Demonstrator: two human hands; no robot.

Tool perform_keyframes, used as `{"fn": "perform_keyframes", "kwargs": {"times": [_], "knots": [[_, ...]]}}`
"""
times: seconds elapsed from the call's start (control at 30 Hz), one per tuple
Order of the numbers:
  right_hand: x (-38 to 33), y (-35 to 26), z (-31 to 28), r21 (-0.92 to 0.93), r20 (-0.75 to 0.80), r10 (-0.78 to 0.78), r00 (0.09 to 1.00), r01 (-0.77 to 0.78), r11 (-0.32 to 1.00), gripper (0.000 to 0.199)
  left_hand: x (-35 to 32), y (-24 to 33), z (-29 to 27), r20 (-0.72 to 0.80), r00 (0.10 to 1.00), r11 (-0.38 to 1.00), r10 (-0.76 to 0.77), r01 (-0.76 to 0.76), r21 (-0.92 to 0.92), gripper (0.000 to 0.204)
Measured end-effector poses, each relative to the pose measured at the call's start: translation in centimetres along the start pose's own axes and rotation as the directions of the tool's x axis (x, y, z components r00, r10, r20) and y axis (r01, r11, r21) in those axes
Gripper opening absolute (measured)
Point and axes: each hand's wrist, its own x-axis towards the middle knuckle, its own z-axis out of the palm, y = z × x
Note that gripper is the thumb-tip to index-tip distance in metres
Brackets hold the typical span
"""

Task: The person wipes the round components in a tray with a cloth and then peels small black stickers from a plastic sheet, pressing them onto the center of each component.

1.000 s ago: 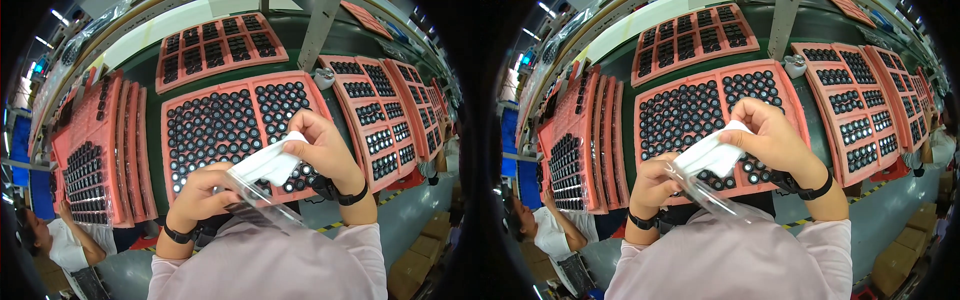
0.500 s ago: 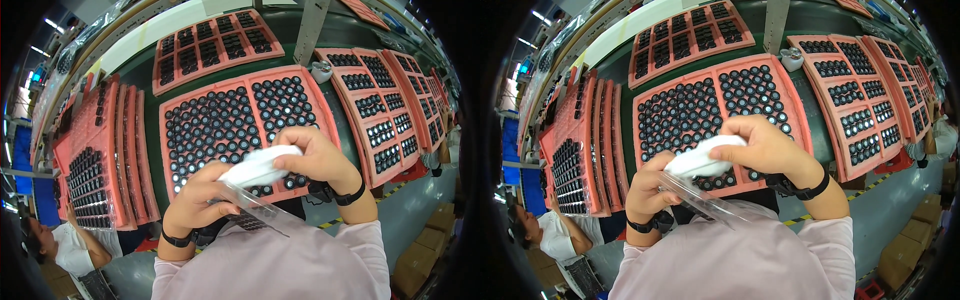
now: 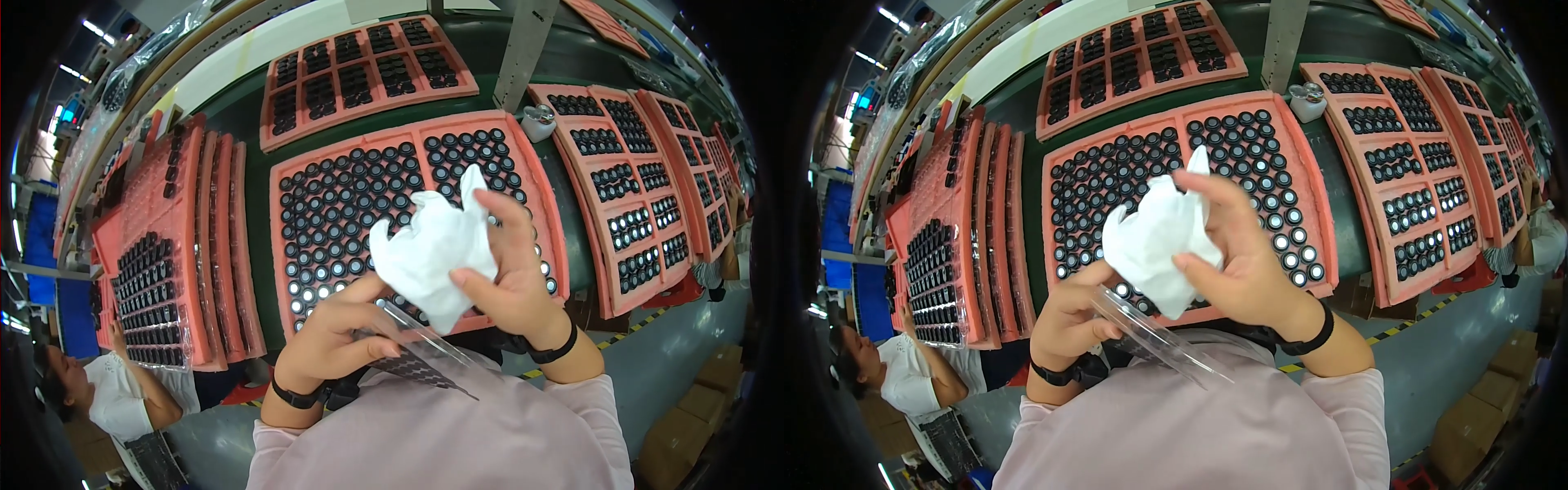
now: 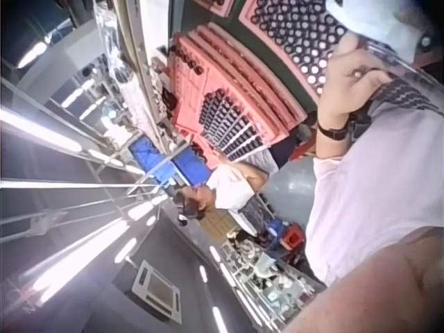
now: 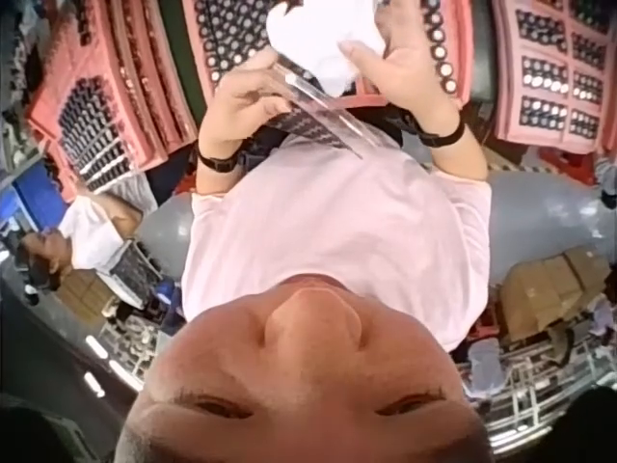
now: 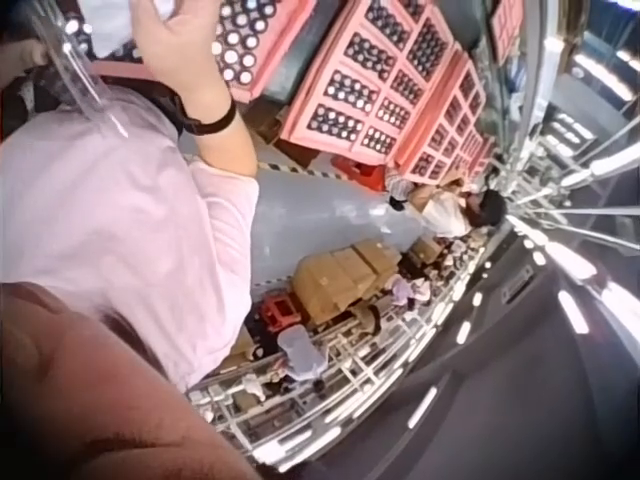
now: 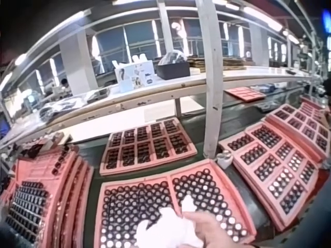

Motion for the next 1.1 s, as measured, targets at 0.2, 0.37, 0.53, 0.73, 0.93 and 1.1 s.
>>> {"fn": "perform_keyframes", "kwargs": {"times": [0.2,0.37,0.53,0.73,0.93,1.1], "knots": [[-0.7,-0.4,-0.4,-0.363,0.081,0.148,0.986,-0.109,0.925,0.050,0.0,0.2,-0.7,-0.149,0.989,0.990,-0.018,0.038,0.136,0.023],[-0.5,-1.0,-2.3,-0.712,0.108,0.182,0.977,-0.052,0.701,0.024,0.2,0.1,-1.1,-0.102,0.993,0.966,0.052,-0.024,0.257,0.021],[0.2,0.1,-3.5,-0.289,0.360,0.002,0.933,0.109,0.951,0.014,1.0,-1.2,-1.8,-0.051,0.998,0.983,0.029,-0.019,0.183,0.018],[0.8,1.3,-2.9,0.404,0.270,0.240,0.932,-0.336,0.851,0.013,2.0,-2.2,-0.6,0.087,0.996,0.977,-0.019,0.000,0.215,0.018],[3.3,-1.6,-10.4,0.218,-0.029,0.303,0.953,-0.290,0.932,0.025,-1.0,-0.6,-2.7,-0.067,0.996,0.976,0.053,-0.038,0.213,0.022],[7.7,-2.7,-20.2,-0.857,-0.291,-0.070,0.954,-0.227,0.462,0.037,-5.0,1.2,-3.9,-0.327,0.930,0.947,0.169,-0.061,0.316,0.038]]}}
